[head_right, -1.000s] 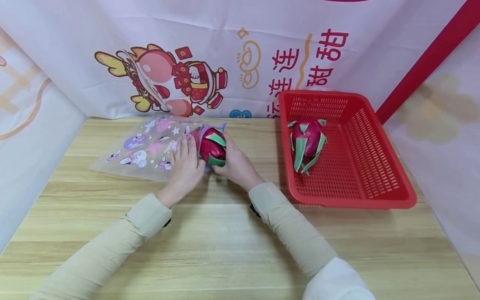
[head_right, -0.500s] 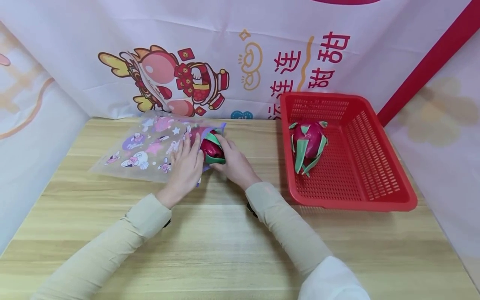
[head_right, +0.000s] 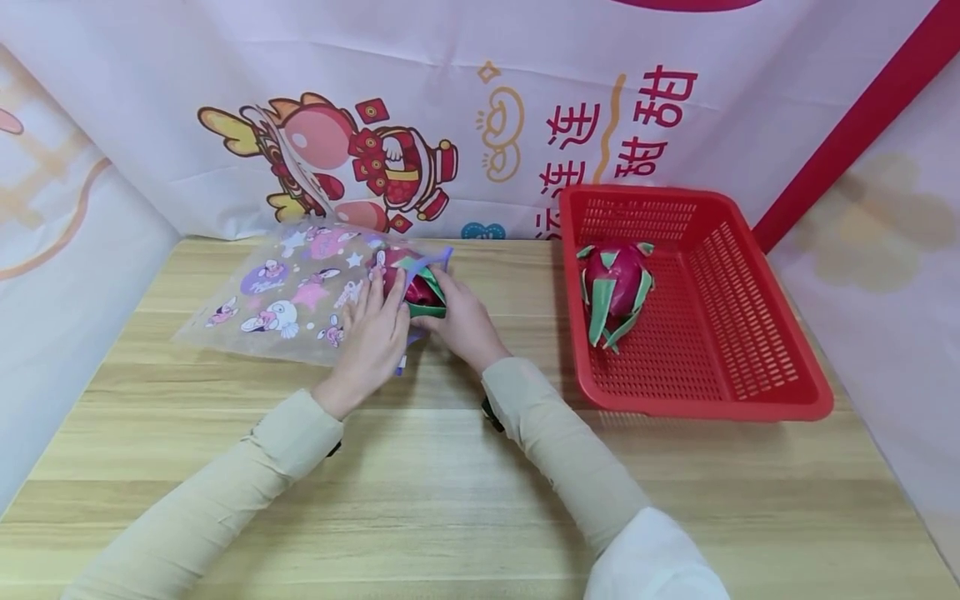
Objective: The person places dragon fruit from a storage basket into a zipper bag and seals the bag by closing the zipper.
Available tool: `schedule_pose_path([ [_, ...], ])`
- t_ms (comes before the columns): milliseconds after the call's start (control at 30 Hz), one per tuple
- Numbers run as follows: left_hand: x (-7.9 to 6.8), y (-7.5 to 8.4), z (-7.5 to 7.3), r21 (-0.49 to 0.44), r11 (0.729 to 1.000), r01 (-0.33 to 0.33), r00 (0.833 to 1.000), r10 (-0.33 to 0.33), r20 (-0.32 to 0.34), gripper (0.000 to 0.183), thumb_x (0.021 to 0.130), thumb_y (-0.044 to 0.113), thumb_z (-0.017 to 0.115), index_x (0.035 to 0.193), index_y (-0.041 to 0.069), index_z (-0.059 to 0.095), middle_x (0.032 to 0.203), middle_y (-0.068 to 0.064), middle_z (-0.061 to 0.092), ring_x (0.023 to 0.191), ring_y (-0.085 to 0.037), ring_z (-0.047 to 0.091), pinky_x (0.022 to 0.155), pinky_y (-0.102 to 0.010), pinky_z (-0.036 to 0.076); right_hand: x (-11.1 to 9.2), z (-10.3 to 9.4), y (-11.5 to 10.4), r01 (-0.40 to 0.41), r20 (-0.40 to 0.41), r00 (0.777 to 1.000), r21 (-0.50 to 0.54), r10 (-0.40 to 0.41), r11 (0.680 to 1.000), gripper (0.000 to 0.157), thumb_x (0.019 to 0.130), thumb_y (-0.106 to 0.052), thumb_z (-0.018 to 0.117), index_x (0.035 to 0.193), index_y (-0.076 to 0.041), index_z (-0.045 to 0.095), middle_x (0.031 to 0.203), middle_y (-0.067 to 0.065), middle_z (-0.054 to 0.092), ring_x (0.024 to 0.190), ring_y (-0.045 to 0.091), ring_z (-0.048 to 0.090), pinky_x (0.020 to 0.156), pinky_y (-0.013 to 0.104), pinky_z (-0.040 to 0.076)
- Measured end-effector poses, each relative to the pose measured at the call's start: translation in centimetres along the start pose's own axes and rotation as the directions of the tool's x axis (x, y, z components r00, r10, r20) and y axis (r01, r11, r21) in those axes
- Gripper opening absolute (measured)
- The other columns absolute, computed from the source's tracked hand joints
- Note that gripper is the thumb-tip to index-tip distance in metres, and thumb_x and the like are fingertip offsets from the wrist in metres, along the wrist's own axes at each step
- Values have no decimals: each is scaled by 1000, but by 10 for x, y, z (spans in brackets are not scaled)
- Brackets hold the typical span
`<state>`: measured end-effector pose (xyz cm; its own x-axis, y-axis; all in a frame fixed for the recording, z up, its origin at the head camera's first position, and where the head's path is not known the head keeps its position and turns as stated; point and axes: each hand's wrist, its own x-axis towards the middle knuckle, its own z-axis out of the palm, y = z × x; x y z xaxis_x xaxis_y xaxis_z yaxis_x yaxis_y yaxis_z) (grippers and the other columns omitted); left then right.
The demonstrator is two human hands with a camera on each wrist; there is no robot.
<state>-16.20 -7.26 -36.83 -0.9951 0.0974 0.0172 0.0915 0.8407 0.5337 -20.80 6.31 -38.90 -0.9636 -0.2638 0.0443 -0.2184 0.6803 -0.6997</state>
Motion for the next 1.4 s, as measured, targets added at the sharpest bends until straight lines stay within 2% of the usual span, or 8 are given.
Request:
schedule_pose_path([
  [267, 0, 0, 3, 7, 999, -46, 999, 46, 8, 53, 104, 30, 25, 154, 20, 14, 161, -17, -3, 149, -39, 2, 115, -66, -1, -2, 4, 3, -38, -30, 999, 27, 39, 999, 77, 85, -20, 70, 150, -10, 29, 152, 15, 37, 137, 30, 42, 113, 39, 36],
  [500, -4, 7, 3, -10, 995, -99, 995, 99, 16, 53, 104, 31, 23, 154, 21, 13, 162, -16, -1, 149, -37, 2, 115, -66, -1, -1, 8, 5, -32, -71, 997, 66, 37, 997, 63, 87, -14, 69, 143, -8, 40, 140, 20, 51, 126, 34, 53, 107, 42, 43],
  [667, -4, 10, 3, -26, 993, -111, 994, 111, 0, 53, 104, 30, 26, 154, 20, 13, 162, -16, 0, 149, -38, 2, 115, -66, -2, 3, 9, 5, -75, -57, 995, 132, 83, 988, 63, 89, -13, 66, 142, -7, 34, 143, 21, 48, 131, 34, 49, 110, 43, 40],
  [867, -1, 6, 1, -28, 999, -45, 999, 44, -31, 59, 102, 36, 30, 155, 15, 11, 161, -18, 0, 149, -40, 0, 115, -66, -2, 8, 9, 3, -97, -92, 990, 117, 108, 988, 66, 88, -18, 68, 144, -9, 35, 146, 16, 45, 134, 30, 46, 112, 42, 38],
  [1033, 1, 1, 0, -45, 999, 26, 999, -27, -22, 63, 101, 41, 28, 155, 14, 8, 160, -19, -5, 148, -41, -4, 116, -65, -4, 8, 9, 2, -127, -113, 984, 111, 140, 986, 70, 85, -24, 71, 145, -10, 37, 145, 13, 48, 132, 28, 48, 111, 40, 39],
  [1200, 0, -4, -1, -60, 997, 51, 999, -51, 2, 63, 101, 40, 26, 155, 16, 4, 160, -18, -8, 148, -39, -7, 116, -64, -7, 7, 11, 4, -123, -58, 990, 116, 130, 986, 72, 88, -33, 65, 150, -16, 32, 141, 18, 51, 127, 30, 53, 106, 40, 44],
  [1267, 0, -6, -1, -66, 996, 54, 999, -54, 5, 63, 100, 38, 26, 155, 17, 2, 160, -17, -9, 148, -39, -7, 116, -64, -8, 7, 12, 6, -114, -24, 993, 133, 118, 985, 68, 91, -36, 59, 150, -14, 31, 138, 21, 53, 123, 32, 55, 103, 41, 46],
  [1400, -1, -10, -1, -86, 995, 55, 999, -55, 3, 63, 100, 35, 27, 155, 18, 2, 161, -16, -9, 148, -38, -8, 116, -63, -9, 7, 12, 7, -107, 47, 994, 213, 100, 971, 59, 99, -39, 44, 149, -11, 30, 140, 20, 51, 129, 31, 50, 108, 43, 42],
])
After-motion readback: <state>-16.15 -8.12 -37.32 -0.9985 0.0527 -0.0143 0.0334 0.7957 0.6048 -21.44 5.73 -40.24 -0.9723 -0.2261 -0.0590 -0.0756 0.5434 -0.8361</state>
